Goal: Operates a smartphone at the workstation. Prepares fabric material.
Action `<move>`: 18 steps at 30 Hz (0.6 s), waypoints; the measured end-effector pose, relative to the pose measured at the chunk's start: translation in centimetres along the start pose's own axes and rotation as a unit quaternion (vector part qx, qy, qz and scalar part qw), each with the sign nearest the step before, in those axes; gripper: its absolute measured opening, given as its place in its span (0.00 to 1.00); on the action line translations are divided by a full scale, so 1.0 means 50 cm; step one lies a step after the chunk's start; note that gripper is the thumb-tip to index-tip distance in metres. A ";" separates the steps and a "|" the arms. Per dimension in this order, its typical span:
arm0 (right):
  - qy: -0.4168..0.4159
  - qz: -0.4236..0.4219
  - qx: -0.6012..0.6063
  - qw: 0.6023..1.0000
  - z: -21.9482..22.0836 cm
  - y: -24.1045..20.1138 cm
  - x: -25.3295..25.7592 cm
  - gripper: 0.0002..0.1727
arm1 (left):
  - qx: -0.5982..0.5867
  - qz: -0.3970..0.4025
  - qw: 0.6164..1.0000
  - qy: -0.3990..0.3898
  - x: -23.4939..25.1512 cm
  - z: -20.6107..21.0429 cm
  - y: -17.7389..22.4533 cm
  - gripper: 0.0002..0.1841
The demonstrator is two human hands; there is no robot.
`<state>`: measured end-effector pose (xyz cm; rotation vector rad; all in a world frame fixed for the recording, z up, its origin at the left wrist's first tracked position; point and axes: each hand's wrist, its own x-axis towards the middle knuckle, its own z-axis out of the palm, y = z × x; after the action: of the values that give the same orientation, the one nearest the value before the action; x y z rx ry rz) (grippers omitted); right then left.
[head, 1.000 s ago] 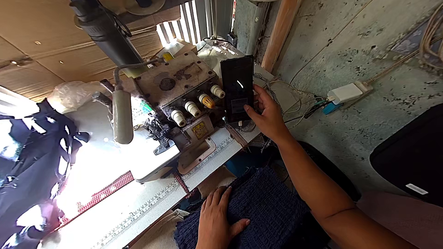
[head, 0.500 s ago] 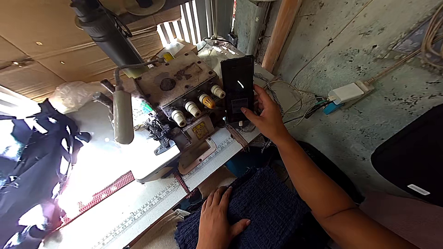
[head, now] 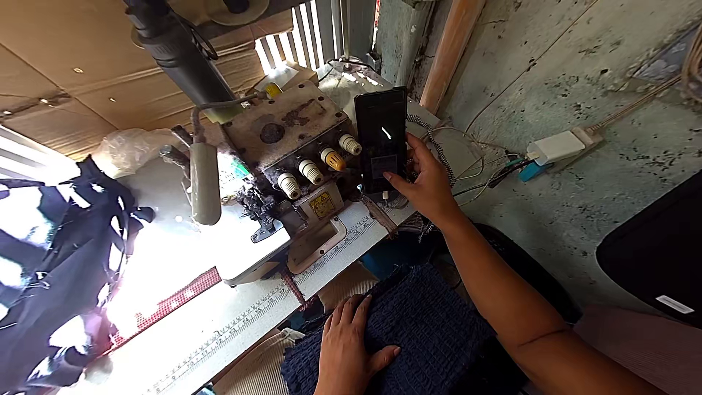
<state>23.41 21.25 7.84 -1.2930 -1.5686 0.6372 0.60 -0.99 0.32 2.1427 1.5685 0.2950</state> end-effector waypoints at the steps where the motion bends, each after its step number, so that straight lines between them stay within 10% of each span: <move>1: 0.001 0.002 -0.005 1.000 0.000 -0.001 -0.001 0.44 | -0.001 0.001 1.000 -0.001 0.001 -0.001 -0.001 0.51; 18: 0.001 0.041 -0.031 0.999 -0.037 0.019 -0.044 0.32 | -0.027 0.008 1.000 0.008 0.006 0.009 -0.017 0.51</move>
<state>25.41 19.13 6.97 -1.4096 -1.5512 0.6429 0.20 -0.64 -0.51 2.1185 1.5344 0.3557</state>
